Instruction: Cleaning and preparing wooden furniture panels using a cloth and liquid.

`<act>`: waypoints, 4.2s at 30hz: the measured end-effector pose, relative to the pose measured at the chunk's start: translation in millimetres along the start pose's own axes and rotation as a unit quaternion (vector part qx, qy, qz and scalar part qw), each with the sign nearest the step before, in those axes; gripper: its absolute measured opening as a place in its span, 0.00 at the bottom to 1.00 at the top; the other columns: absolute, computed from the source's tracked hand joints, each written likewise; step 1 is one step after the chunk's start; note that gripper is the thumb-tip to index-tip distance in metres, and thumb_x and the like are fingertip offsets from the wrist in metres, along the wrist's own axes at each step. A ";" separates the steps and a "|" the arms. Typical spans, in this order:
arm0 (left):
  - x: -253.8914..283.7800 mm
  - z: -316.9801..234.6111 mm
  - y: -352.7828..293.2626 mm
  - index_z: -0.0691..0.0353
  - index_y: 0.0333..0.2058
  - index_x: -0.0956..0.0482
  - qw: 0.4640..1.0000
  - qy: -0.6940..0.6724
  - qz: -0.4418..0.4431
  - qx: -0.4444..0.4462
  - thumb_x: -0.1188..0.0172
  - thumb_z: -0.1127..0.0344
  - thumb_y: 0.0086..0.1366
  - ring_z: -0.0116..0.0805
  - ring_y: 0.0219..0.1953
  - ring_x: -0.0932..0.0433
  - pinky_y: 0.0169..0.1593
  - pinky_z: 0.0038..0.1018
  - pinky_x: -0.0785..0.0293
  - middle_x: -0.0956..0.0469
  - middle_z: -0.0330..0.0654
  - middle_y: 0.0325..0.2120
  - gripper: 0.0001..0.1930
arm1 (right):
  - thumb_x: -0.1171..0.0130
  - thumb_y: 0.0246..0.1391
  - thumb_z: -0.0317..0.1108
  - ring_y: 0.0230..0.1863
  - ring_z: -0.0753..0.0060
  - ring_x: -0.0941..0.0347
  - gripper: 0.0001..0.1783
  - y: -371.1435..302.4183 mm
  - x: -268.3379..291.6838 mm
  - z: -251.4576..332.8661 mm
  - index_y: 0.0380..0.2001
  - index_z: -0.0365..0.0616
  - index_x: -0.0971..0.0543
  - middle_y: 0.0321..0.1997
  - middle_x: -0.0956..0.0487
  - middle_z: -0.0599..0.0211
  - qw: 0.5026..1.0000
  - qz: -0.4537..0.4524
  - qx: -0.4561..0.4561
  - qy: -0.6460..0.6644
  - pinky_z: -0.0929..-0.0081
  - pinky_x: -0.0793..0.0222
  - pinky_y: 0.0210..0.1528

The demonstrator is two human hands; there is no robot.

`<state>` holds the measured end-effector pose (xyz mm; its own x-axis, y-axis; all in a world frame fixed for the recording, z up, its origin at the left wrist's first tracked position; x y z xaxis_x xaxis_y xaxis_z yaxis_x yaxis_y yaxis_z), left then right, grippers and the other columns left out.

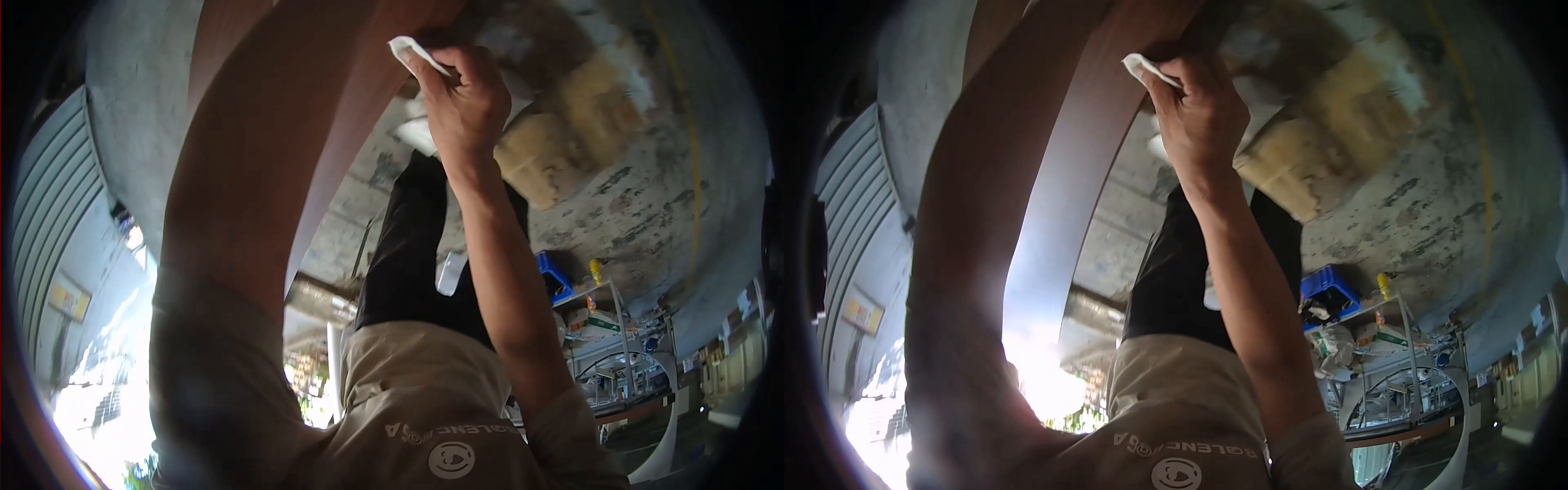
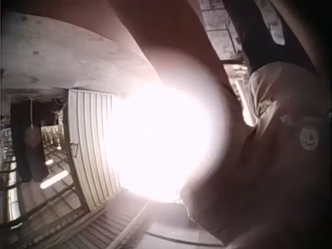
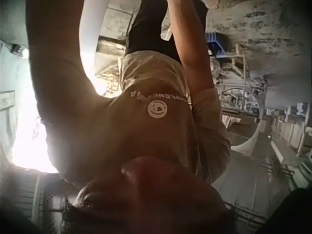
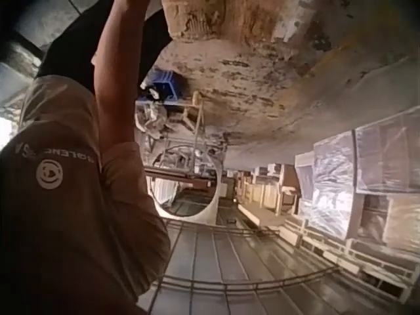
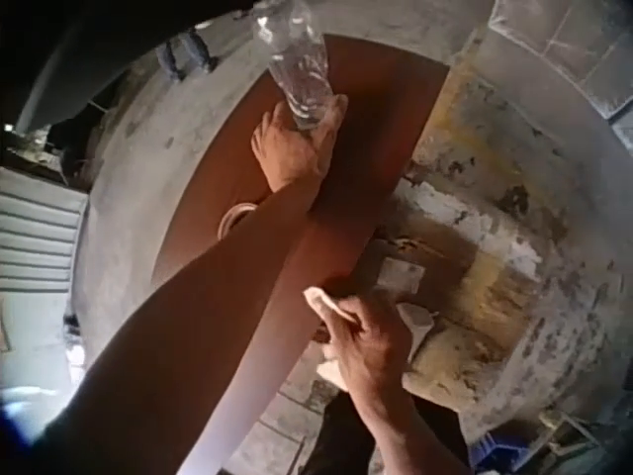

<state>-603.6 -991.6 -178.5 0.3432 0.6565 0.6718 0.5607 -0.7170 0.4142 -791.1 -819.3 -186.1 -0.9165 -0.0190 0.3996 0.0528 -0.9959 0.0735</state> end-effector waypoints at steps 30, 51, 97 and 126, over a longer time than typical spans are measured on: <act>54.3 -93.1 -283.1 0.60 0.53 0.24 0.955 -0.153 -0.001 0.255 0.23 0.58 0.41 0.53 0.53 0.27 0.60 0.45 0.31 0.24 0.48 0.48 0.37 | 0.46 0.74 0.43 0.56 0.62 0.23 0.27 65.3 173.3 -59.3 0.64 0.31 0.31 0.61 0.23 0.48 0.973 0.219 -0.074 -0.015 0.66 0.25 0.56; 72.2 -106.8 -280.7 0.65 0.69 0.39 0.908 -0.221 0.082 0.346 0.23 0.67 0.43 0.60 0.61 0.29 0.64 0.47 0.31 0.30 0.57 0.57 0.52 | 0.36 0.67 0.41 0.64 0.44 0.28 0.25 39.1 186.9 -120.0 0.60 0.36 0.25 0.62 0.24 0.45 0.923 0.231 0.184 -0.247 0.54 0.34 0.68; 493.7 163.1 -496.0 0.58 0.54 0.23 0.554 -0.381 -0.058 0.738 0.40 0.53 0.76 0.29 0.38 0.20 0.38 0.25 0.26 0.18 0.39 0.46 0.18 | 0.34 0.63 0.33 0.44 0.58 0.18 0.18 -66.5 112.9 -40.1 0.53 0.35 0.18 0.43 0.15 0.56 0.930 0.024 -0.042 -0.365 0.63 0.23 0.54; 473.3 215.5 -522.1 0.58 0.75 0.48 0.393 -0.290 -0.411 0.770 0.53 0.33 0.73 0.55 0.72 0.40 0.72 0.50 0.37 0.42 0.52 0.72 0.43 | 0.67 0.72 0.63 0.84 0.47 0.64 0.47 206.8 -137.1 60.4 0.78 0.35 0.50 0.84 0.57 0.46 0.861 0.117 0.092 -0.486 0.45 0.73 0.82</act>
<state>-571.5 -256.0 -209.1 -0.5674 0.7805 0.2626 0.2994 0.4926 -0.8171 -630.6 -1017.2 -170.4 -0.1120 -0.0441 0.9927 0.3349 -0.9422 -0.0041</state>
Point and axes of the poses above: each hand's wrist, its own y-axis towards the middle knuckle, its own x-axis out of the back of the hand, z = x × y, the point moved 6 cm from there along y, towards the middle knuckle
